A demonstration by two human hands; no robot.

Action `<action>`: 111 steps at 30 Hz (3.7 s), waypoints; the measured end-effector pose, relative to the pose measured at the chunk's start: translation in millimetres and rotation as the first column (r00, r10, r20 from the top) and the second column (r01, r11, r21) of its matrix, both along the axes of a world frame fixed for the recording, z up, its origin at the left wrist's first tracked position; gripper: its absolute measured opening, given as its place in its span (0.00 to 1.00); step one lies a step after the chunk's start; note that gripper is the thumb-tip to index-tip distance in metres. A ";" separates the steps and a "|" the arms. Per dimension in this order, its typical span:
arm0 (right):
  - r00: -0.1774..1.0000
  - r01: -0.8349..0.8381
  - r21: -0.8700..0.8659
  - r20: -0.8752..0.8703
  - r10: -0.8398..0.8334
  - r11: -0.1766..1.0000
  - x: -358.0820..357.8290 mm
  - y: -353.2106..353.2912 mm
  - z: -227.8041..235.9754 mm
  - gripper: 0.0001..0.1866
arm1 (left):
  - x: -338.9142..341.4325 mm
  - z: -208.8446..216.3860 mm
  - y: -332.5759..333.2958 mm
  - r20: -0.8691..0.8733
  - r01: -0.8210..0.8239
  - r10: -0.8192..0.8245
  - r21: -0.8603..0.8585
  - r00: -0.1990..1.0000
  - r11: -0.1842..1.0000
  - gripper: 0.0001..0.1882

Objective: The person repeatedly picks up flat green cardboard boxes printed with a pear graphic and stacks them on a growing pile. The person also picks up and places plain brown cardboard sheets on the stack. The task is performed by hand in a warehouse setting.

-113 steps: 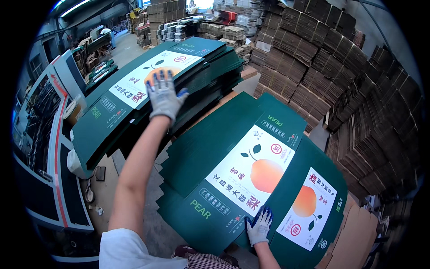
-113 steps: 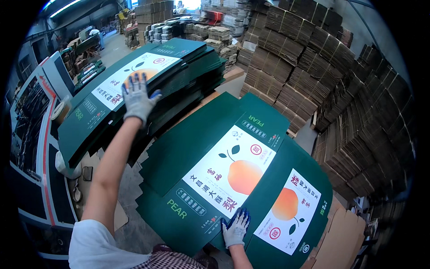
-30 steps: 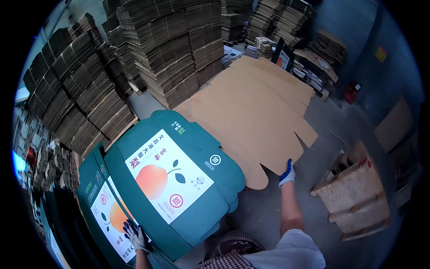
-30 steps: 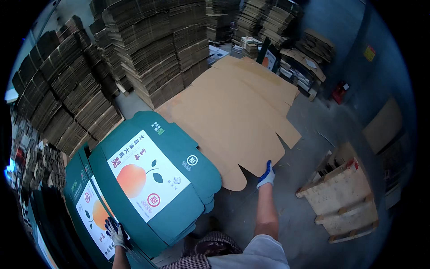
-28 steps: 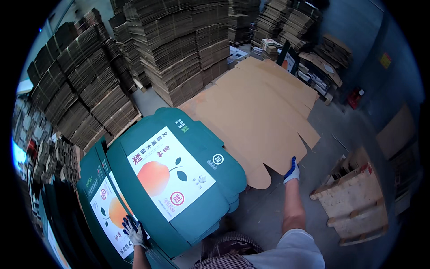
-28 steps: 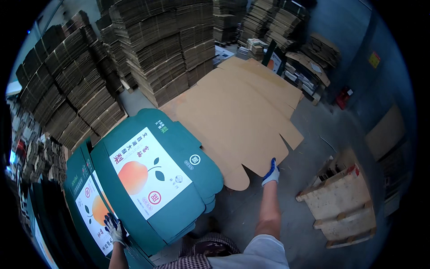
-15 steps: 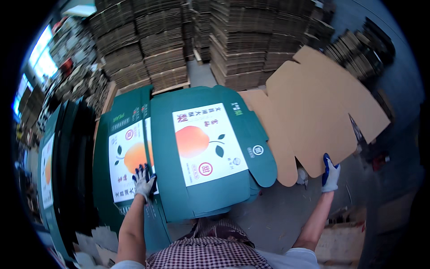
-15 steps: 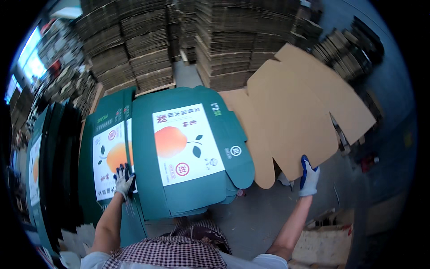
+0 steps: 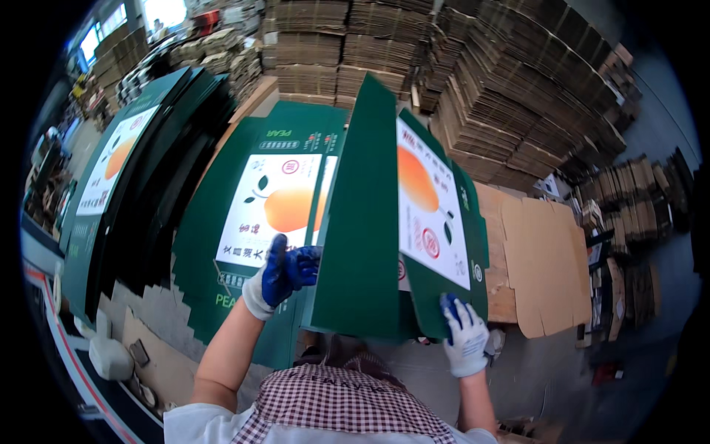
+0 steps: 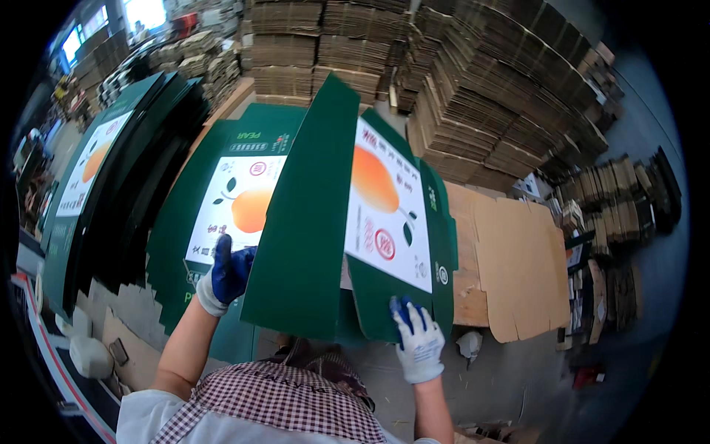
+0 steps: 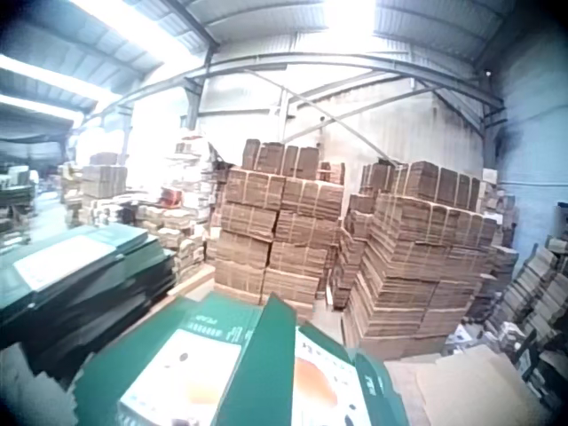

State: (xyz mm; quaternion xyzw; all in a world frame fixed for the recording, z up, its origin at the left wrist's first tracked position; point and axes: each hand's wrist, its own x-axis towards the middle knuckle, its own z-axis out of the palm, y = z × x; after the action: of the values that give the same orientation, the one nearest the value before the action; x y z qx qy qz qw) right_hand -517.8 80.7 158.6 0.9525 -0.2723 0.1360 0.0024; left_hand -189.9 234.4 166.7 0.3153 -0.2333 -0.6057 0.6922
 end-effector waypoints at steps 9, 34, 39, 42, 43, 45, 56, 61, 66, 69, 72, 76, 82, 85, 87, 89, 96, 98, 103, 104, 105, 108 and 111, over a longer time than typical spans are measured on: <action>1.000 -0.018 0.626 -0.009 0.030 0.780 31.6 46.8 -10.3 0.24 | -14.9 -22.0 35.1 0.625 -0.186 -0.134 0.420 0.769 0.888 0.19; 0.254 -0.681 0.730 0.161 -0.954 -0.059 133.0 82.5 -67.2 0.22 | 58.5 -76.2 -7.7 0.999 -0.246 -0.039 0.041 0.011 0.968 0.26; 0.292 -0.692 0.713 0.135 -0.947 -0.112 134.8 84.3 -75.3 0.21 | 87.2 -133.2 -42.6 0.859 -0.453 -0.327 0.128 -0.394 0.882 0.39; 0.287 -0.662 0.741 0.117 -0.951 -0.109 132.0 86.6 -82.4 0.20 | 82.0 -135.2 -41.6 0.840 -0.428 -0.381 0.202 -0.387 0.881 0.40; 0.286 -0.647 0.756 0.113 -0.952 -0.104 132.7 88.1 -83.7 0.20 | 80.0 -131.7 -40.1 0.840 -0.418 -0.387 0.217 -0.380 0.882 0.40; 0.297 -0.605 0.790 0.108 -0.949 -0.099 137.6 89.2 -83.7 0.20 | 77.0 -124.8 -38.0 0.803 -0.391 -0.460 0.312 -0.378 0.866 0.41; 0.341 -0.439 0.885 0.003 -0.940 -0.156 152.2 98.0 -109.8 0.20 | 148.6 -132.8 -108.1 0.951 -0.474 0.170 -0.278 -0.258 0.835 0.22; 0.472 -0.191 0.975 -0.010 -0.881 -0.113 144.6 101.6 -120.2 0.22 | 168.2 -159.7 -151.1 0.961 -0.452 0.245 -0.275 -0.126 0.849 0.24; 0.816 0.127 0.968 0.021 -0.578 0.216 108.7 121.2 -152.8 0.23 | 168.8 -150.8 -148.9 0.970 -0.416 0.197 -0.240 -0.146 0.877 0.26; 0.838 0.104 0.966 0.042 -0.544 0.235 107.8 126.0 -148.7 0.22 | 167.4 -148.4 -148.4 0.975 -0.387 0.128 -0.190 -0.181 0.902 0.26; 0.852 0.135 0.947 0.039 -0.522 0.291 111.7 124.6 -143.6 0.21 | 165.9 -149.4 -150.8 0.975 -0.384 0.073 -0.151 -0.210 0.911 0.27; 0.851 0.181 0.920 0.031 -0.525 0.348 115.5 126.4 -141.2 0.19 | 161.9 -144.8 -151.4 0.970 -0.393 0.032 -0.129 -0.243 0.910 0.27; 0.603 0.198 0.980 -0.096 -0.792 0.033 141.8 115.5 -132.0 0.18 | 161.6 -146.0 -149.9 0.959 -0.411 -0.061 -0.061 -0.277 0.909 0.28; 0.589 0.259 0.965 -0.119 -0.799 0.047 149.5 114.6 -126.8 0.18 | 159.3 -145.7 -151.3 0.954 -0.413 -0.093 -0.035 -0.286 0.910 0.28; 0.624 0.322 0.943 -0.141 -0.769 0.088 150.8 114.1 -126.0 0.17 | 159.1 -146.4 -151.3 0.949 -0.418 -0.116 -0.019 -0.295 0.908 0.28; 0.732 0.398 0.884 -0.144 -0.666 0.246 139.7 116.6 -132.4 0.17 | 159.5 -147.8 -151.2 0.942 -0.423 -0.134 -0.009 -0.307 0.906 0.28; 0.861 0.419 0.769 -0.168 -0.481 0.482 133.2 122.0 -125.6 0.15 | 158.3 -150.3 -152.5 0.923 -0.430 -0.206 0.050 -0.326 0.902 0.28; 0.845 0.360 0.848 -0.119 -0.522 0.390 148.4 118.9 -112.7 0.15 | 158.8 -148.6 -151.4 0.918 -0.453 -0.240 0.077 -0.315 0.888 0.28; 0.905 0.348 0.762 -0.123 -0.407 0.545 146.7 116.2 -112.0 0.16 | 160.3 -151.2 -152.4 0.932 -0.411 -0.124 -0.029 -0.341 0.911 0.27; 0.909 0.342 0.765 -0.122 -0.398 0.546 149.6 114.8 -109.3 0.16 | 160.2 -151.5 -153.1 0.929 -0.406 -0.143 -0.009 -0.341 0.914 0.27; 0.913 0.336 0.767 -0.122 -0.389 0.547 153.1 113.1 -105.7 0.16 | 159.7 -151.8 -153.3 0.928 -0.407 -0.154 0.003 -0.339 0.913 0.27; 0.932 0.337 0.725 -0.169 -0.320 0.600 161.2 107.4 -92.9 0.16 | 158.5 -149.9 -154.0 0.917 -0.412 -0.227 0.077 -0.329 0.908 0.27; 0.908 0.381 0.751 -0.193 -0.373 0.539 159.4 109.9 -92.1 0.17 | 158.0 -144.6 -156.8 0.892 -0.412 -0.331 0.189 -0.308 0.892 0.27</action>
State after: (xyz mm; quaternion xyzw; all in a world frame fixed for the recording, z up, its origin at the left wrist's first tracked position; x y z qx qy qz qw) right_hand -358.4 190.6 66.5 0.7788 -0.5019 -0.0030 -0.3763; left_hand -32.0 77.7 22.1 0.8279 -0.5345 -0.1012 0.1365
